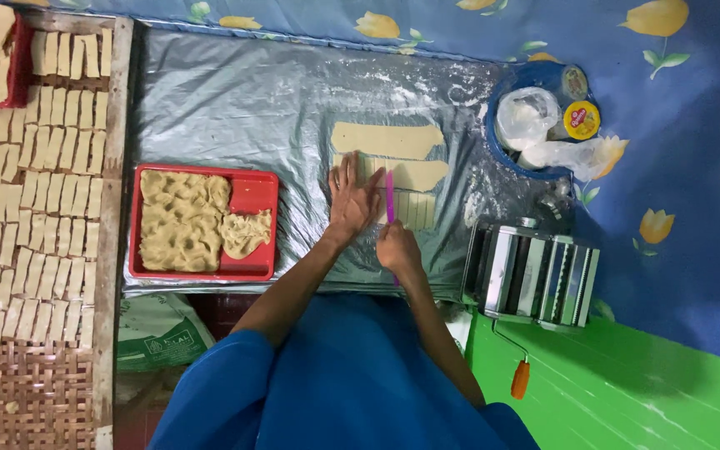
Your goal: Cutting strips of dough into smaller uniform pieces using a plastic knife.
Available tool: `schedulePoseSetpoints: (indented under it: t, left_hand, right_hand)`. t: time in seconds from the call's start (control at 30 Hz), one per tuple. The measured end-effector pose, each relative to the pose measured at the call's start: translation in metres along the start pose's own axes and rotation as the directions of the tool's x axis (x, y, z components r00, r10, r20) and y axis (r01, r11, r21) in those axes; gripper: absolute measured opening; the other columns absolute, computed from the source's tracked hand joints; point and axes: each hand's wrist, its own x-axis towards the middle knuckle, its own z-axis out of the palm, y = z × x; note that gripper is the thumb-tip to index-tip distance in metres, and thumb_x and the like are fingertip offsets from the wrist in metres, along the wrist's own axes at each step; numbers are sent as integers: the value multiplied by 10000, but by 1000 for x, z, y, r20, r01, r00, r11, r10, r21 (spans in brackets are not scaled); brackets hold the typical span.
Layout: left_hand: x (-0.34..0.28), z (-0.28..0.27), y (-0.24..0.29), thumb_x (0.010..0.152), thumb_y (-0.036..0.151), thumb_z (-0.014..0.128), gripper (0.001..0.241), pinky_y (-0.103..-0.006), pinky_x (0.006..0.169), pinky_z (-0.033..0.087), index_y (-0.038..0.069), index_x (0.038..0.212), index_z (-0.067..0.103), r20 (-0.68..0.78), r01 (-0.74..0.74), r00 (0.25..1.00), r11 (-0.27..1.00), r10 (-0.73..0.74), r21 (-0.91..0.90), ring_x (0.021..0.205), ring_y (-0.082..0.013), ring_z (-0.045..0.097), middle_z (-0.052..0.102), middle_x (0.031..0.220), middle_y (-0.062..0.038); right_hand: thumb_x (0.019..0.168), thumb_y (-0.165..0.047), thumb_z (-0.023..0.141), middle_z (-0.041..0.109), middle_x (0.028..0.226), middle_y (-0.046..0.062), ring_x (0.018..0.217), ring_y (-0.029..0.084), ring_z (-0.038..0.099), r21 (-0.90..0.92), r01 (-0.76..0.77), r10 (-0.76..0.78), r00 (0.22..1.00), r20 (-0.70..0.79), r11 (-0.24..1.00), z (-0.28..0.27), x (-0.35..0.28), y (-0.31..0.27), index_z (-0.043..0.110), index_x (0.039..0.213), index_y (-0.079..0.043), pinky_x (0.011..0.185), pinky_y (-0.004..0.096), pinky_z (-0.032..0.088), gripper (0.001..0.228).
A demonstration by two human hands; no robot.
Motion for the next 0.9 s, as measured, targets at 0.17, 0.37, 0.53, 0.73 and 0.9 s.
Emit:
schedulePoseSetpoints:
  t: [0.17,0.37,0.53,0.73,0.9]
  left_hand:
    - [1,-6,2,954,407,566,492,-606,1198,169,393,1446,558,-15,15,1000,999,-16,-30,1555,-398,168,256,1641,-233]
    - [2,-4,3,952,387,577,496,-607,1200,174,378,1448,556,-21,9,1000,999,-10,-38,1551,-409,175,243,1643,-245]
    - [-2,-11,6,947,386,596,529,-616,1207,153,371,1473,537,13,21,1000,999,-20,-42,1559,-406,152,226,1656,-237]
    - [0,-8,5,952,424,565,542,-621,1215,135,367,1489,514,33,4,999,1000,-4,-9,1565,-416,126,225,1652,-245]
    - [-3,-13,10,979,402,521,513,-610,1209,158,380,1491,511,68,1,998,1000,1,-22,1565,-396,138,222,1656,-231]
  right_hand:
    - [1019,-269,341,694,1079,385,1058,531,689,-1,40,-40,999,-13,999,-24,-48,-21,598,1196,78,797,611,567,467]
    - [1030,-277,308,696,1012,380,972,549,702,55,47,-45,998,-35,997,-26,-24,-26,581,1185,82,740,619,571,477]
    - [966,-221,411,709,831,334,750,468,742,141,87,-84,996,-29,986,-64,-51,-77,574,1083,92,697,607,569,372]
    - [1019,-276,344,701,982,384,978,562,691,125,139,-125,986,-114,982,-48,-16,-47,575,1107,95,753,663,554,446]
    - [1049,-279,329,699,1003,376,1043,554,669,69,156,-138,968,-211,985,-38,-9,-23,591,1055,57,868,657,533,426]
